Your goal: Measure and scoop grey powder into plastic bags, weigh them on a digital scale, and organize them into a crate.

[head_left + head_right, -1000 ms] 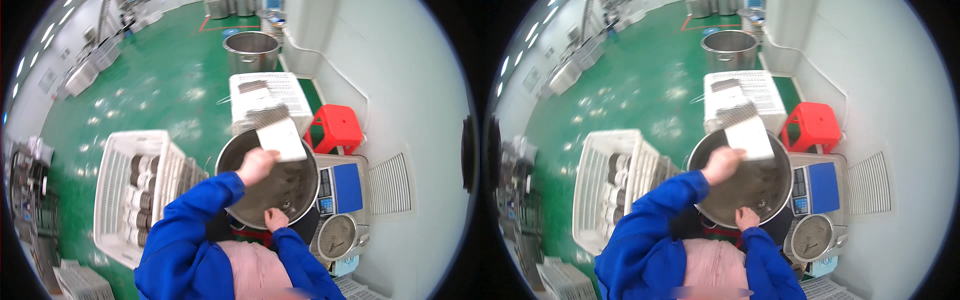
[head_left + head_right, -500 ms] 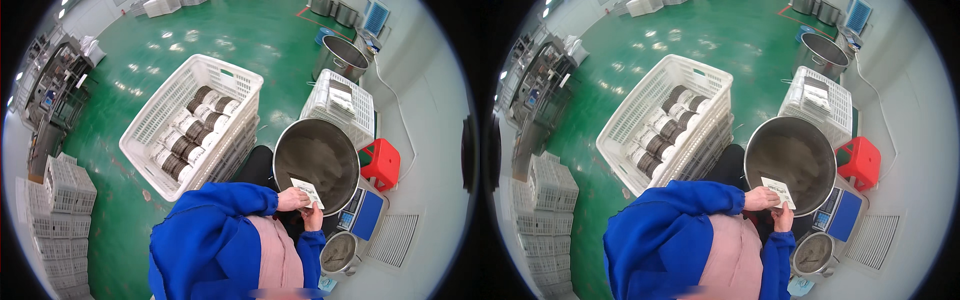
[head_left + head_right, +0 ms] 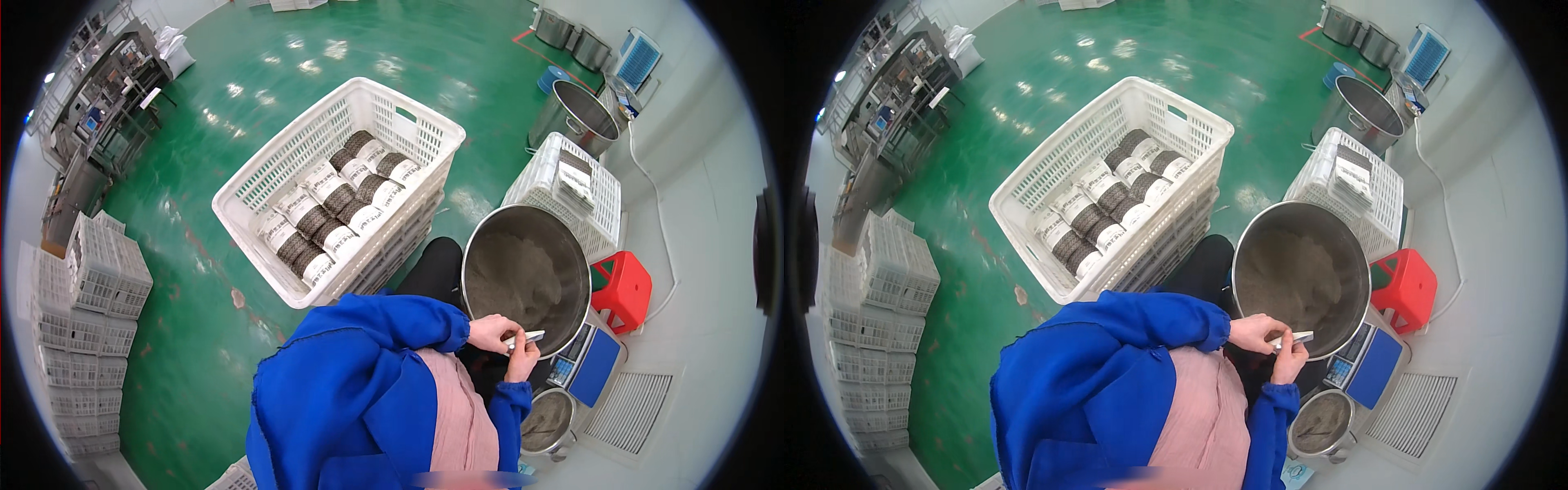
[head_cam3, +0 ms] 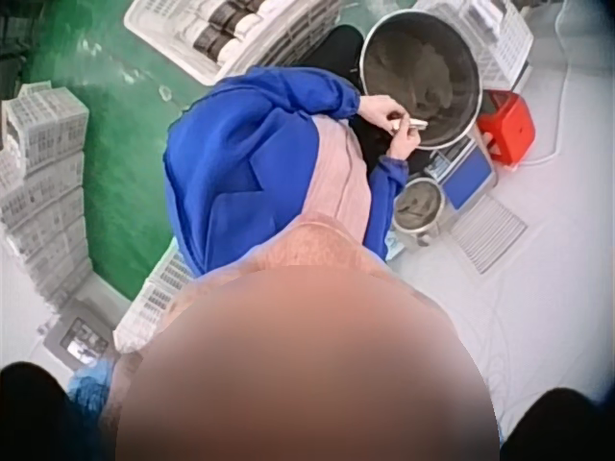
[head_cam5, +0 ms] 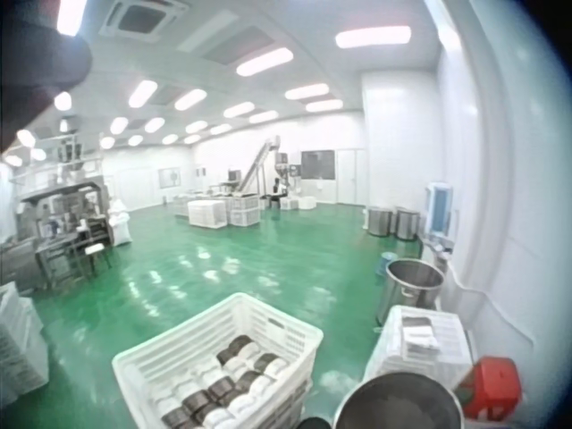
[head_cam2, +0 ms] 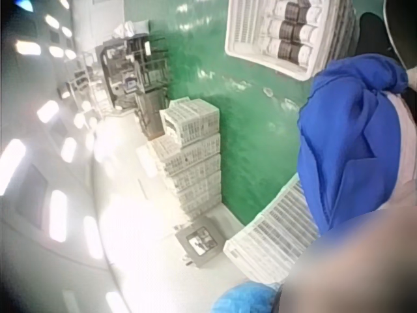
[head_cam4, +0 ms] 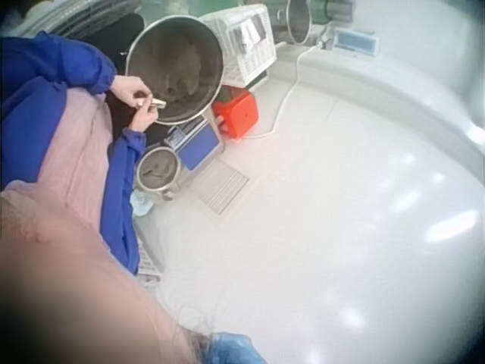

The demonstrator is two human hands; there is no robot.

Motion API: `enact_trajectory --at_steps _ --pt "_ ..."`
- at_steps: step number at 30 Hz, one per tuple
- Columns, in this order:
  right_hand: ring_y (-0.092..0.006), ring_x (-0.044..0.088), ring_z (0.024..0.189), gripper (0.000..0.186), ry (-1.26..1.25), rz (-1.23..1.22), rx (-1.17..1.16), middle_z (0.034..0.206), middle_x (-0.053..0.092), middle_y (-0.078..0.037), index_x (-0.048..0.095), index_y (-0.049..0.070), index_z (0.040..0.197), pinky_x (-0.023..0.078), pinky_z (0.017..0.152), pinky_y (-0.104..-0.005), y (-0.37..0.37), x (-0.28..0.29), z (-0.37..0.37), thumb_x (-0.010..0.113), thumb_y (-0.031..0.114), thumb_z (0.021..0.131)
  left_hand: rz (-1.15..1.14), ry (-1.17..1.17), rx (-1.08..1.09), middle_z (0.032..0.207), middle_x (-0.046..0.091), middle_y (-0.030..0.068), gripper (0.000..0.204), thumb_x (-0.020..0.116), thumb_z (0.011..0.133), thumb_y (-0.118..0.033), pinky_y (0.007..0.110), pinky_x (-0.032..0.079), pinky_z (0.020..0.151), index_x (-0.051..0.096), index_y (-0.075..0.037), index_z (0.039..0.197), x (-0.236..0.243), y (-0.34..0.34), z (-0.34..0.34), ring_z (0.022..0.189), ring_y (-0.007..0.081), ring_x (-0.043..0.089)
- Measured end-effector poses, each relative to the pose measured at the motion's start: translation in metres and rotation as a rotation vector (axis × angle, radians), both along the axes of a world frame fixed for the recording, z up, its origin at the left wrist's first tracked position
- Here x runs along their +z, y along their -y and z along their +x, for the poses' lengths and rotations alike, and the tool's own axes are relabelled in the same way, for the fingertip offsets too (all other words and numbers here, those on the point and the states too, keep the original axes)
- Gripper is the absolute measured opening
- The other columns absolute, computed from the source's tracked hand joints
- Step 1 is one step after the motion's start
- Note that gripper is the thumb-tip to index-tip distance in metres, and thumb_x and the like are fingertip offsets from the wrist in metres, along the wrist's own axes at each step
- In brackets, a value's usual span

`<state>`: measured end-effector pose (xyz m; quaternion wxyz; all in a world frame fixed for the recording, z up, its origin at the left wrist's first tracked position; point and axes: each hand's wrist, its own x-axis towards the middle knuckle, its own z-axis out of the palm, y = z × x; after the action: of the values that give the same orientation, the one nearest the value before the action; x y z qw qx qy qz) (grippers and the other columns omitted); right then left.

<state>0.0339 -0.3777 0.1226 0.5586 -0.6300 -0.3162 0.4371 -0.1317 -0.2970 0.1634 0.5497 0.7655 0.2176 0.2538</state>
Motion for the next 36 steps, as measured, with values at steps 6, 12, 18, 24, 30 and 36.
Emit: enact_trajectory --at_steps 6,12,18,24,30,36 --pt "-0.0062 0.055 0.064 0.029 0.110 0.030 0.008 0.081 0.066 -0.002 0.069 -0.002 0.096 0.042 0.053 -0.0231 0.001 0.003 -0.009 0.063 0.026 0.101 -0.104 -0.101 0.073 0.077 0.071 0.0195 0.042 0.057 0.081 -0.014 0.045 0.054 0.070 0.064 -0.001 0.121 -0.014 0.003 0.011 0.073 0.0355 0.070" --pt "-0.0030 0.047 0.058 0.031 0.074 0.084 0.057 0.070 0.059 0.004 0.065 0.004 0.084 0.034 0.050 -0.0218 -0.001 0.007 0.005 0.062 0.029 0.102 -0.056 -0.174 0.100 0.074 0.071 0.0199 0.036 0.050 0.091 -0.028 0.043 0.056 0.070 0.073 -0.001 0.083 -0.029 -0.001 0.023 0.072 0.0331 0.072" --pt "-0.0023 0.044 0.054 0.034 0.142 -0.019 0.181 0.064 0.054 0.006 0.063 0.007 0.080 0.030 0.048 -0.0204 0.002 0.002 0.009 0.058 0.031 0.104 -0.098 -0.310 -0.015 0.077 0.071 0.0214 0.041 0.049 0.093 -0.030 0.045 0.057 0.070 0.073 0.000 0.079 -0.037 -0.017 0.027 0.075 0.0356 0.072" --pt "-0.0297 0.061 0.054 0.039 1.001 -0.037 0.084 0.062 0.065 -0.018 0.063 -0.001 0.066 0.047 0.053 -0.0422 0.002 -0.010 -0.001 0.061 0.026 0.094 0.491 -0.549 0.109 0.076 0.072 0.0172 0.029 0.062 0.083 -0.031 0.045 0.057 0.066 0.075 -0.007 0.074 -0.026 -0.012 0.030 0.073 0.0311 0.073" --pt "-0.0456 0.067 0.075 0.033 1.187 -0.254 0.044 0.074 0.067 -0.027 0.067 -0.002 0.071 0.051 0.068 -0.0520 -0.006 0.022 -0.005 0.061 0.027 0.086 0.793 -0.553 0.125 0.072 0.072 0.0088 0.016 0.069 0.073 -0.027 0.039 0.054 0.060 0.076 -0.013 0.073 -0.039 -0.013 0.044 0.070 0.0254 0.072" --pt "-0.0429 0.068 0.089 0.027 0.924 -0.105 -0.052 0.092 0.070 -0.024 0.065 0.002 0.107 0.052 0.079 -0.0485 -0.013 0.059 0.018 0.061 0.005 0.081 0.825 -0.578 0.019 0.079 0.073 0.0067 0.013 0.068 0.077 -0.023 0.040 0.052 0.061 0.074 -0.013 0.073 -0.013 -0.014 0.046 0.078 0.0243 0.072"
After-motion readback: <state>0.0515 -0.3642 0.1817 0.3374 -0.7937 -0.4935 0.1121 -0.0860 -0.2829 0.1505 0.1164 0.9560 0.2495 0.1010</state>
